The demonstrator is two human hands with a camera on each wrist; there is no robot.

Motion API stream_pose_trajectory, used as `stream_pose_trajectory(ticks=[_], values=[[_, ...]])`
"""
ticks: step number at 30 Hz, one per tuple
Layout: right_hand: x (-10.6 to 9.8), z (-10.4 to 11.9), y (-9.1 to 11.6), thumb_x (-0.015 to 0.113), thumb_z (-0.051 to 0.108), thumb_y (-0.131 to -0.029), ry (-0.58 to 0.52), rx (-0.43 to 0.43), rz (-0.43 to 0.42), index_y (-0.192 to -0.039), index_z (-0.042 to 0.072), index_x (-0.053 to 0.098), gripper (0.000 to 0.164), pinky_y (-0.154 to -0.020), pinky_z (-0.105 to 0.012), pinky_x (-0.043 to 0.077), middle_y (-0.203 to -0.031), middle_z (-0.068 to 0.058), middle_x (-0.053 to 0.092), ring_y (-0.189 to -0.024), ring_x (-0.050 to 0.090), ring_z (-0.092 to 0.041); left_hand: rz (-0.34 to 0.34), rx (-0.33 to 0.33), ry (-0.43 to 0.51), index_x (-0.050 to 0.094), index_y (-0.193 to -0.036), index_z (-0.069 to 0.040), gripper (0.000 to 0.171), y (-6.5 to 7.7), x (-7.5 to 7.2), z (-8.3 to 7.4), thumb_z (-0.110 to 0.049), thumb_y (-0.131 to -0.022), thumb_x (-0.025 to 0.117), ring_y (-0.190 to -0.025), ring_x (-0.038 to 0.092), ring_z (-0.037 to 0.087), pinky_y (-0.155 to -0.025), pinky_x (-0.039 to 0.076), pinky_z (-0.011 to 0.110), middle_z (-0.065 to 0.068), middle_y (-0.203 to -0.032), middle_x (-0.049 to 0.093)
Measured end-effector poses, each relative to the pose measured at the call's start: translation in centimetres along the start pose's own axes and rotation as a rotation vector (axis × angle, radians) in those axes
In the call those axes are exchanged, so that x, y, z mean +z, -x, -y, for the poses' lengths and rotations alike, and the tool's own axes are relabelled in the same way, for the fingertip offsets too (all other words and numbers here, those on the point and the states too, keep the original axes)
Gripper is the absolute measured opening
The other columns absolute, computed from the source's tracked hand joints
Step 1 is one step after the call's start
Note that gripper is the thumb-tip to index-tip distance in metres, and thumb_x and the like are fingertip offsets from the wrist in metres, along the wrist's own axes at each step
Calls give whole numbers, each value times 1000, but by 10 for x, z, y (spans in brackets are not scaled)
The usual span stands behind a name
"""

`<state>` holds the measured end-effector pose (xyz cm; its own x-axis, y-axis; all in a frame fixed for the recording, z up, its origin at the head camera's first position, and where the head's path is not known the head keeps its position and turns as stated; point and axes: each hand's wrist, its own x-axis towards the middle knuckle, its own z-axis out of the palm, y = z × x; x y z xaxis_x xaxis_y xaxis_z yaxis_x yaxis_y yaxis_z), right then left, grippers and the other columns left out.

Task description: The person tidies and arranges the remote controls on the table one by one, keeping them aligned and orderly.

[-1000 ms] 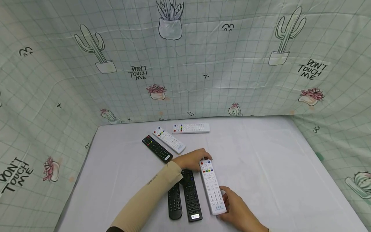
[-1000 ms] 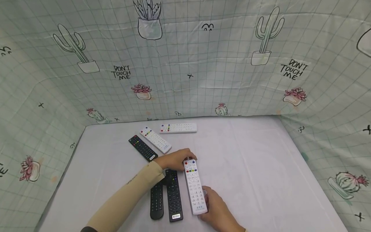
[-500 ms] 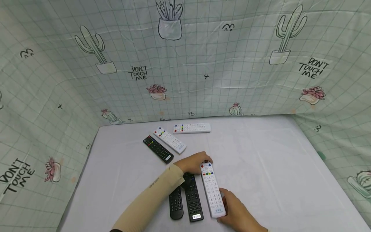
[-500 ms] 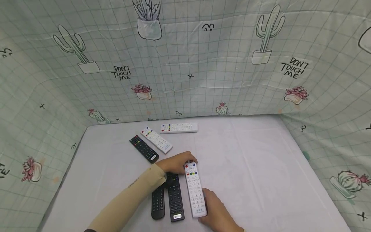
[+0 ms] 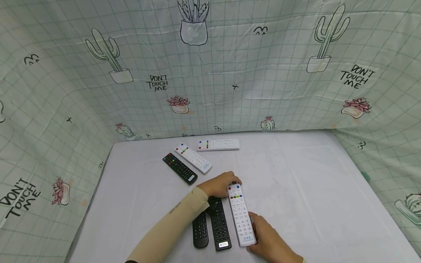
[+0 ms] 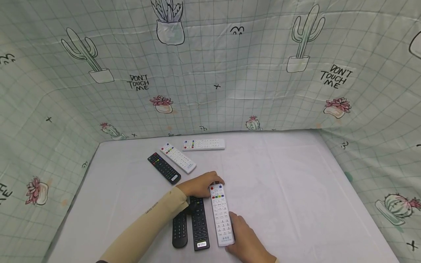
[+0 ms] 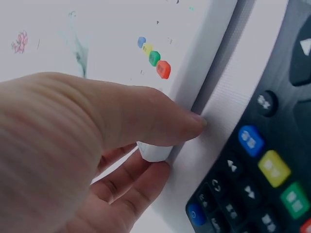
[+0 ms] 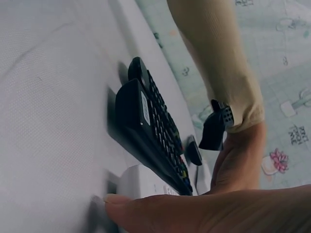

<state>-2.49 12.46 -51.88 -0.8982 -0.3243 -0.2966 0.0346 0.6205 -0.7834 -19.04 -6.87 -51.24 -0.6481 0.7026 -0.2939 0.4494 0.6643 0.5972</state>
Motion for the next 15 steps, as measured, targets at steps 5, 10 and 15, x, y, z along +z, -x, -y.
stream_pose_trajectory(ticks=[5, 10, 15], values=[[-6, 0, 0, 91, -10, -67, -16, -50, 36, -149, -18, 37, 98, -90, -39, 59, -124, -20, 61, -106, 60, -23, -8, -2, 26, 65, -143, -6, 65, 4, -2, 0, 17, -83, 74, -101, 51, 11, -92, 48, 19, 7, -121, 61], [-13, -1, 0, 93, -2, -71, -27, -76, 72, -149, -23, 32, 101, -77, -29, 58, -108, -11, 64, -93, 62, -15, -17, 3, 60, 63, -144, -5, 64, 10, -4, 4, 15, -84, 72, -106, 54, 15, -98, 50, 24, 8, -125, 60], [-22, 4, -4, 94, 17, -77, 83, 9, -2, -148, -18, 42, 95, -65, -26, 49, -95, -4, 58, -80, 54, -14, -52, 29, 101, 61, -145, -4, 60, 20, -12, 8, 12, -88, 69, -109, 57, 22, -98, 52, 29, 11, -126, 61]])
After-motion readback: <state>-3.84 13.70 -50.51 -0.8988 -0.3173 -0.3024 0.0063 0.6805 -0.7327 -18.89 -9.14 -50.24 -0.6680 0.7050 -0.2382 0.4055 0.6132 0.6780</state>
